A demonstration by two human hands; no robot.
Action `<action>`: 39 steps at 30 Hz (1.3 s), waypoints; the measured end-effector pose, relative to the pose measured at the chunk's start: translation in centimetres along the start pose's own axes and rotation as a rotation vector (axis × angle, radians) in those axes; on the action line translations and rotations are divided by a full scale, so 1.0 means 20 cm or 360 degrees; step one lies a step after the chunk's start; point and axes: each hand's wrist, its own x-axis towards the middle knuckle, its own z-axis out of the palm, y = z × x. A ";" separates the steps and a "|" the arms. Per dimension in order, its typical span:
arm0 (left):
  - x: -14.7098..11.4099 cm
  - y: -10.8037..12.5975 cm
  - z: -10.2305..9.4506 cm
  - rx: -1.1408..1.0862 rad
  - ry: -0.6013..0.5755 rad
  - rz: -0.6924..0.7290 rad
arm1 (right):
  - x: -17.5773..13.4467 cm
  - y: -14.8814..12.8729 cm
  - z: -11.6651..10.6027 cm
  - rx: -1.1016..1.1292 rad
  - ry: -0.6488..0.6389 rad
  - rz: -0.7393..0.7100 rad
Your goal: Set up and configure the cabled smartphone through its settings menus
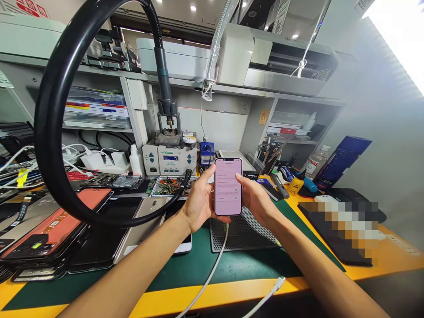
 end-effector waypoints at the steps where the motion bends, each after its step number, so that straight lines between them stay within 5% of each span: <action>1: 0.00 0.00 0.00 0.0004 0.0002 0.0004 | 0.00 0.01 0.00 -0.0017 -0.0003 -0.0009; 39: 0.00 0.00 -0.02 -0.0088 -0.0061 0.0027 | -0.01 -0.01 -0.01 0.0206 -0.0054 -0.0014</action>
